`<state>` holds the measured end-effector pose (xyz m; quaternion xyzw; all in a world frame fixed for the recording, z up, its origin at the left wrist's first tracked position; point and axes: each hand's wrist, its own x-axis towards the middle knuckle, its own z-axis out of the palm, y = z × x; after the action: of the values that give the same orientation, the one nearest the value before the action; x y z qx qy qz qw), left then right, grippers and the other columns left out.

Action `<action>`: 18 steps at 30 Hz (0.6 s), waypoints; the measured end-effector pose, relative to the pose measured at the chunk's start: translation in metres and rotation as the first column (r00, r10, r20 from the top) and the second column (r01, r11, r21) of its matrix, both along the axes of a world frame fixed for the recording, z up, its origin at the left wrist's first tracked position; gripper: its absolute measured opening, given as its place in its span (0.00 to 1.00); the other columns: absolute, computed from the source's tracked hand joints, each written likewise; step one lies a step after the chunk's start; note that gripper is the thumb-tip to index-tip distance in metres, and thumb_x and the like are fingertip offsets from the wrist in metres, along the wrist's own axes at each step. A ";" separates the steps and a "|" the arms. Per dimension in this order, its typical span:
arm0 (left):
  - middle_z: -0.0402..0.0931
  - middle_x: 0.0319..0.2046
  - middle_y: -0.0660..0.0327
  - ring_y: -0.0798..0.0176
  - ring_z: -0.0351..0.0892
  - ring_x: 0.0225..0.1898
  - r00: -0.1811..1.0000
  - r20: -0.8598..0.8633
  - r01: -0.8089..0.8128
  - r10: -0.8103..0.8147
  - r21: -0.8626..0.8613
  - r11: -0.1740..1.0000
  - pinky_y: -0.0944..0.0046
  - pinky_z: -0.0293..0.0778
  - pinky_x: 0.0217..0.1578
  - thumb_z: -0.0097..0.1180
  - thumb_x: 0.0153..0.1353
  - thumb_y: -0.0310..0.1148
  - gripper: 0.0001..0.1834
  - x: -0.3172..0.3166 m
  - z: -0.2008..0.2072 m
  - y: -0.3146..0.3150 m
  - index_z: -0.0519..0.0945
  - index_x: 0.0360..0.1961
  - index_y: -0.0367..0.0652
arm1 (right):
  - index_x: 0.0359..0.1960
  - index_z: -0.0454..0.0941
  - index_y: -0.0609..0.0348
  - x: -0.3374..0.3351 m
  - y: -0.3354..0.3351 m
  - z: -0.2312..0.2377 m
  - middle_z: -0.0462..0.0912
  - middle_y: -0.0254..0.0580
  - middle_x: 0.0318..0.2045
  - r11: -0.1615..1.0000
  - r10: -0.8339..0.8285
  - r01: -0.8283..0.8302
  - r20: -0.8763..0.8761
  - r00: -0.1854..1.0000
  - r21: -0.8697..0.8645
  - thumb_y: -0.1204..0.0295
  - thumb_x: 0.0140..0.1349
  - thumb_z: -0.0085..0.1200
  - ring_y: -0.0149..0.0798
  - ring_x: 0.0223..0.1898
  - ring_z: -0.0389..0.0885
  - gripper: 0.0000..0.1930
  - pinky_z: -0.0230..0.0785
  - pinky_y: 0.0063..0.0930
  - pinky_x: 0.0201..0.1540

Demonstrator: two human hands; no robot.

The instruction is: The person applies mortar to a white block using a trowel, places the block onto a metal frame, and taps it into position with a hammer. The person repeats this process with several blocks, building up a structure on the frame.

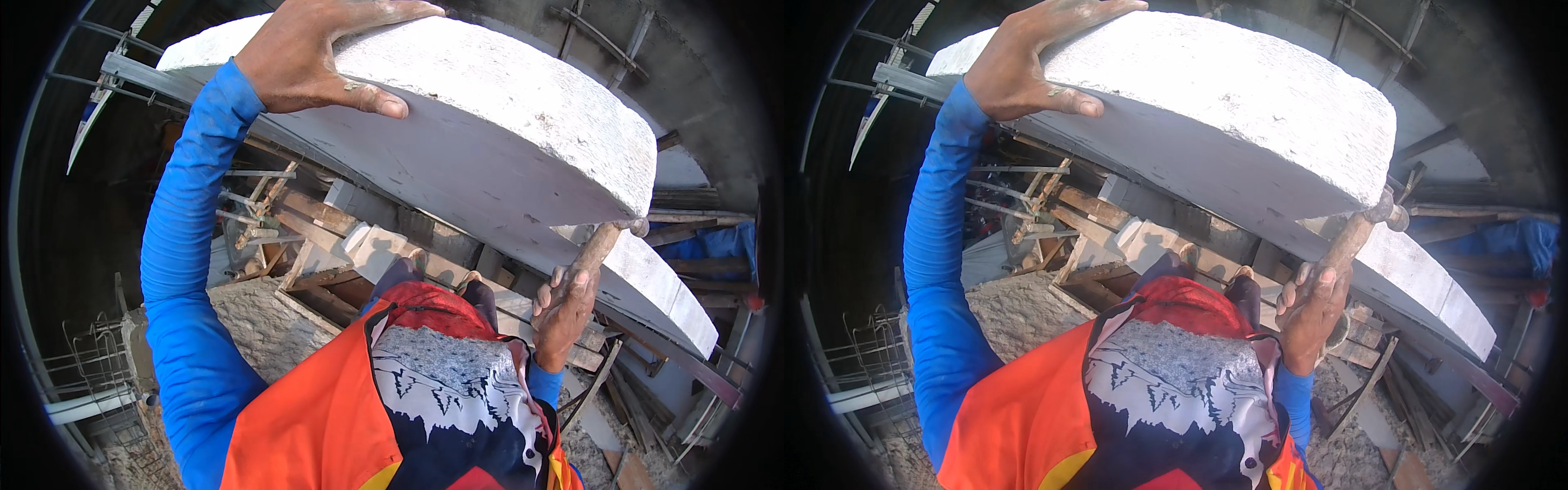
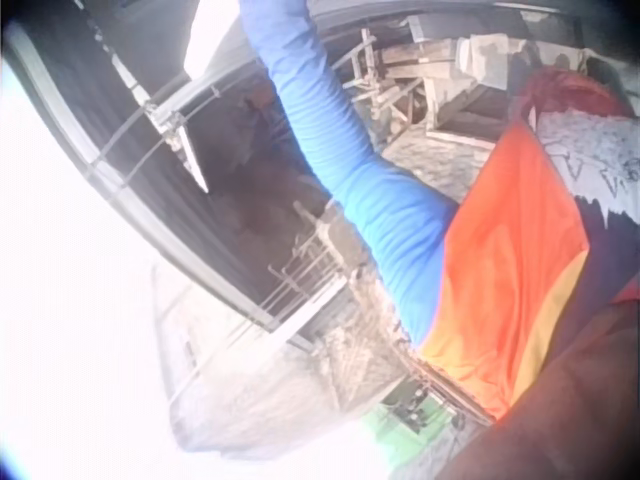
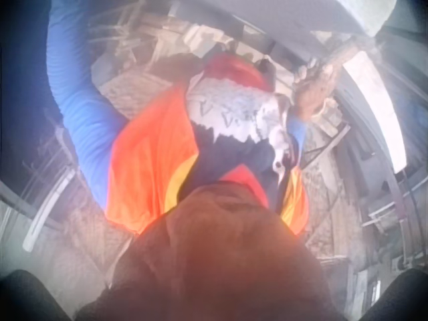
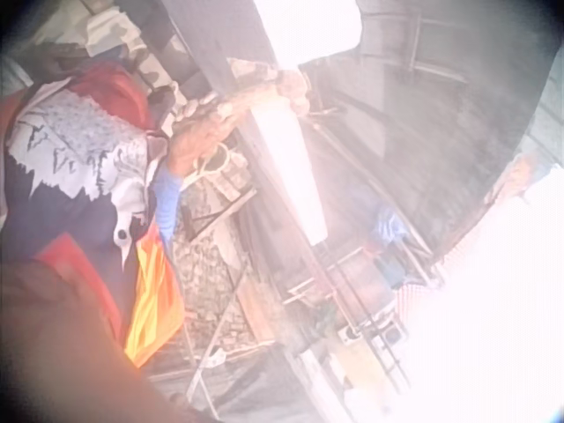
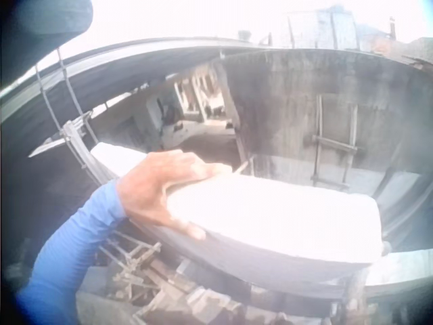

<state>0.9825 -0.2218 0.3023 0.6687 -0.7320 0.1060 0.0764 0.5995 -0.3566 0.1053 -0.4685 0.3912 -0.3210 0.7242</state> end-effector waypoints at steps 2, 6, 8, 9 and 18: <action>0.81 0.44 0.54 0.57 0.80 0.44 1.000 -0.028 0.006 -0.006 0.008 1.000 0.56 0.78 0.47 0.77 0.44 0.64 0.54 0.003 -0.004 -0.001 0.75 0.67 0.40 | 0.55 0.65 0.56 -0.001 -0.001 0.002 0.70 0.39 0.34 0.999 0.030 -0.030 0.001 1.000 0.010 0.51 0.79 0.42 0.28 0.21 0.70 0.20 0.63 0.19 0.17; 0.81 0.44 0.56 0.59 0.78 0.43 0.999 -0.026 -0.032 0.033 0.035 0.999 0.56 0.77 0.48 0.76 0.43 0.66 0.56 0.004 -0.008 -0.001 0.74 0.67 0.39 | 0.54 0.65 0.57 0.001 0.000 -0.002 0.70 0.40 0.34 1.000 -0.008 0.008 0.036 0.999 -0.014 0.51 0.79 0.43 0.28 0.21 0.69 0.21 0.62 0.19 0.18; 0.80 0.44 0.56 0.59 0.77 0.43 0.998 -0.006 -0.069 0.069 0.042 0.997 0.56 0.77 0.48 0.75 0.44 0.67 0.57 -0.007 -0.003 -0.001 0.73 0.67 0.39 | 0.54 0.65 0.58 0.003 -0.004 -0.001 0.70 0.40 0.34 0.996 0.005 -0.006 -0.003 1.000 -0.089 0.50 0.79 0.43 0.29 0.21 0.69 0.22 0.62 0.20 0.18; 0.80 0.45 0.56 0.60 0.77 0.43 0.996 0.002 -0.085 0.085 0.043 0.995 0.55 0.76 0.49 0.75 0.44 0.68 0.57 -0.011 -0.002 -0.001 0.73 0.68 0.39 | 0.53 0.65 0.59 0.001 -0.005 -0.007 0.70 0.40 0.34 0.982 -0.035 0.034 -0.005 0.999 -0.186 0.50 0.79 0.43 0.29 0.21 0.70 0.22 0.63 0.20 0.18; 0.78 0.47 0.48 0.49 0.78 0.48 0.999 -0.028 -0.034 0.035 0.013 0.999 0.52 0.75 0.51 0.76 0.45 0.64 0.53 -0.006 -0.004 -0.005 0.74 0.63 0.36 | 0.65 0.66 0.62 -0.045 -0.013 -0.045 0.77 0.46 0.33 0.259 0.219 -0.474 -0.427 0.877 -0.841 0.73 0.50 0.68 0.47 0.27 0.78 0.38 0.73 0.36 0.31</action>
<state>0.9768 -0.2273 0.2985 0.6830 -0.7199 0.0935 0.0806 0.5550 -0.3694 0.0604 -0.9011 0.1031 -0.2616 0.3300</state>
